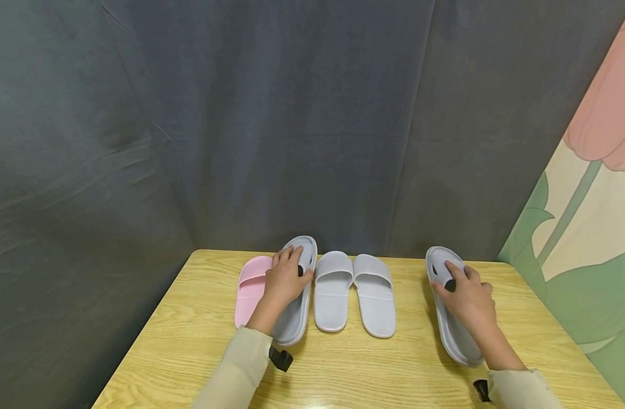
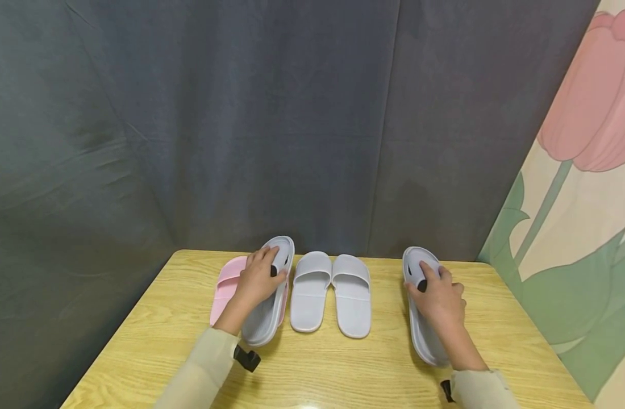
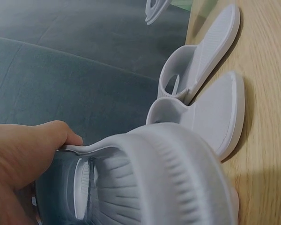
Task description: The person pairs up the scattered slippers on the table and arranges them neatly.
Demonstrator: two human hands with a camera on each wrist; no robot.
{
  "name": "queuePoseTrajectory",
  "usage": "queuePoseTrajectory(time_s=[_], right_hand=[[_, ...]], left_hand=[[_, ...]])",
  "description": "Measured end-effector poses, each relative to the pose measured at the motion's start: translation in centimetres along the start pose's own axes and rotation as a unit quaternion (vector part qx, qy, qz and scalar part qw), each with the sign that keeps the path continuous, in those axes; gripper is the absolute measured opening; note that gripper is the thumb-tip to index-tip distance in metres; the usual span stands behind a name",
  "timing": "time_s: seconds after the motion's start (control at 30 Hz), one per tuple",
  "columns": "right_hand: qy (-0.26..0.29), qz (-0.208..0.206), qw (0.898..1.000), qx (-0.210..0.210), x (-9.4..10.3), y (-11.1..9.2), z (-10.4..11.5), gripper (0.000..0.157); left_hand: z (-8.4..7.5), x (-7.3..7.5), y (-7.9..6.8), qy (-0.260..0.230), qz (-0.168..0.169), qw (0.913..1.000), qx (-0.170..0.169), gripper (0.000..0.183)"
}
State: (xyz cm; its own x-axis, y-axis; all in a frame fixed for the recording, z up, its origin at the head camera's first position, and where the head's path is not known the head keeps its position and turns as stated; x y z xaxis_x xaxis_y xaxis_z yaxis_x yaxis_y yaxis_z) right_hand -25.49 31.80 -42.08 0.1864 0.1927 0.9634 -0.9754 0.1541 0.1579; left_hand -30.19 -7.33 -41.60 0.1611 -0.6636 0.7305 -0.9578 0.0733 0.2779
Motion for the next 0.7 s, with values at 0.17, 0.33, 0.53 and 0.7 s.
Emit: queuePoseTrajectory(time_s=[0.17, 0.33, 0.53, 0.7], right_hand=[[0.001, -0.004, 1.0, 0.005, -0.3, 0.0, 0.2, 0.072], [0.005, -0.007, 1.0, 0.005, -0.5, 0.1, 0.4, 0.072], [0.004, -0.009, 1.0, 0.01, -0.6, 0.3, 0.6, 0.071], [0.004, -0.014, 1.0, 0.014, -0.5, 0.3, 0.9, 0.07]], left_hand=[[-0.6, -0.5, 0.1, 0.0, 0.005, 1.0, -0.002, 0.065], [-1.2, -0.9, 0.1, -0.003, 0.007, 0.9999, -0.008, 0.065], [-1.8, -1.2, 0.1, -0.002, 0.005, 0.9999, -0.012, 0.065], [-2.4, -1.6, 0.1, -0.004, 0.011, 0.9999, -0.005, 0.065]])
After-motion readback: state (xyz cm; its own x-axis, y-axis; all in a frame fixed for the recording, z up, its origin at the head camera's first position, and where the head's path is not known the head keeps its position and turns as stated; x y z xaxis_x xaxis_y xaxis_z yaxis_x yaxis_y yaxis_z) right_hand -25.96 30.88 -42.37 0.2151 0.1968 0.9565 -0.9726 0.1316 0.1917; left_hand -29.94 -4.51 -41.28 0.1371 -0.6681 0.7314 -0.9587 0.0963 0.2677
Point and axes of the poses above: each hand's wrist, its own y-axis towards the middle knuckle, its own x-axis out of the back of the hand, z = x × y, the point moved 3 cm from there along y, towards the middle knuckle, and after that the axes turned 13 degrees about -y, right-handed, at the moved point
